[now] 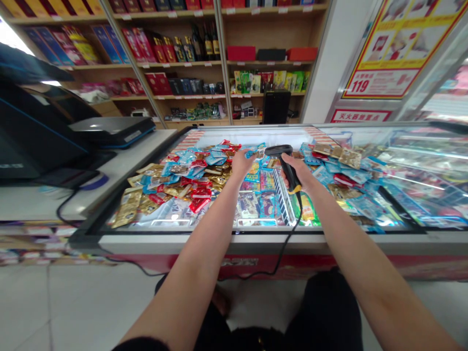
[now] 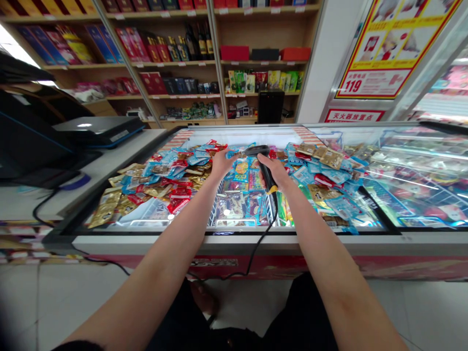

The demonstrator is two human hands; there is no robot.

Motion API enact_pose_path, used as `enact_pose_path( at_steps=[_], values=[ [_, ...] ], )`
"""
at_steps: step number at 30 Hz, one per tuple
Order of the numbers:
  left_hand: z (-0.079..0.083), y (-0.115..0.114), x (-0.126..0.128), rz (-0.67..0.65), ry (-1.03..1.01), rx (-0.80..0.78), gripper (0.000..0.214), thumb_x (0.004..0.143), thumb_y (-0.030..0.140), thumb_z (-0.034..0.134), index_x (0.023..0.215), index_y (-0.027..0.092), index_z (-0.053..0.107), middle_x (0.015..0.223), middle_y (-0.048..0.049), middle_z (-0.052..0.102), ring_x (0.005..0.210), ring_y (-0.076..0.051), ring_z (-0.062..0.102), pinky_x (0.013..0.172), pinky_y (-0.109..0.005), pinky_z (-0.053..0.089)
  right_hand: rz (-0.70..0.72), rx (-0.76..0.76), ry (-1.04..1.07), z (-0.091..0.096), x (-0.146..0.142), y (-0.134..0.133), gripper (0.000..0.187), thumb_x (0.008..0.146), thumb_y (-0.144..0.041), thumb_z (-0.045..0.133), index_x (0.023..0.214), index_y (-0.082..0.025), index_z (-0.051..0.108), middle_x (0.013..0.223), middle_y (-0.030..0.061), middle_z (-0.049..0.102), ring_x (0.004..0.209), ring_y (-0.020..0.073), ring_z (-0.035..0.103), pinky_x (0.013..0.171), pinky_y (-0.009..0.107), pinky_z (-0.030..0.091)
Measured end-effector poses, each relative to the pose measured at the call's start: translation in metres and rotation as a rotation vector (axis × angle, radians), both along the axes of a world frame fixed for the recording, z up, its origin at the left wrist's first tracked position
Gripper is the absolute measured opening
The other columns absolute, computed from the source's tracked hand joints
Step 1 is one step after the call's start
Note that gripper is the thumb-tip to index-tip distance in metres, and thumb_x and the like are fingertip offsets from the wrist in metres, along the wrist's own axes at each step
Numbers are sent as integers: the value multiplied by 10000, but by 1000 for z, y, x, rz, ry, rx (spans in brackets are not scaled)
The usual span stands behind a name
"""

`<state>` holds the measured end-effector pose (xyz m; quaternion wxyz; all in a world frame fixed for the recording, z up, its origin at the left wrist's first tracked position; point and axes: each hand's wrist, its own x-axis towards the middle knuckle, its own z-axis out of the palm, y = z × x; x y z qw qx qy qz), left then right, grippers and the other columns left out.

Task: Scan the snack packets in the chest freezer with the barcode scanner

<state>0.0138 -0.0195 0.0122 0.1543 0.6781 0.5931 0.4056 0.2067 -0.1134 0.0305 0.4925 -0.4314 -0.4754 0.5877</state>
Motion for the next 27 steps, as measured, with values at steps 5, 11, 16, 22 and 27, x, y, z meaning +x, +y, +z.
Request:
enact_pose_path(
  at_steps=[5,11,16,22,27],
  values=[
    [-2,2,-1,-8,3,1,307,856,308,649,1120,174,733,1163,-99,731,1151,-238,639,996,-304,450,-4,-28,10,2,1,-1,389,861,-553,653,833,-168,605,493,-1,588,325,123,516,288,221,411],
    [-3,2,-1,8,-34,-23,316,853,310,647,1123,170,733,1074,-88,748,1020,-232,683,915,-286,486,7,-23,13,2,1,-1,387,861,-553,652,813,-175,588,485,-5,584,321,118,512,285,213,407],
    [-3,1,-1,4,-52,-33,316,855,305,643,1124,165,732,1047,-89,750,939,-218,697,888,-280,492,12,-23,-3,2,1,-1,388,858,-558,653,800,-180,584,487,-2,586,316,121,511,283,221,412],
    [-3,2,-1,0,-74,-26,297,849,283,646,1106,162,734,1043,-89,749,965,-221,698,887,-274,489,32,-20,-14,2,1,-2,393,859,-564,655,804,-180,590,492,1,588,311,127,506,289,231,419],
    [-5,2,-1,-11,-91,-30,272,851,260,628,1083,175,742,986,-78,754,940,-227,702,867,-285,499,35,-25,-15,2,1,-2,394,870,-563,642,833,-173,602,484,6,588,308,132,499,287,240,418]
  ],
)
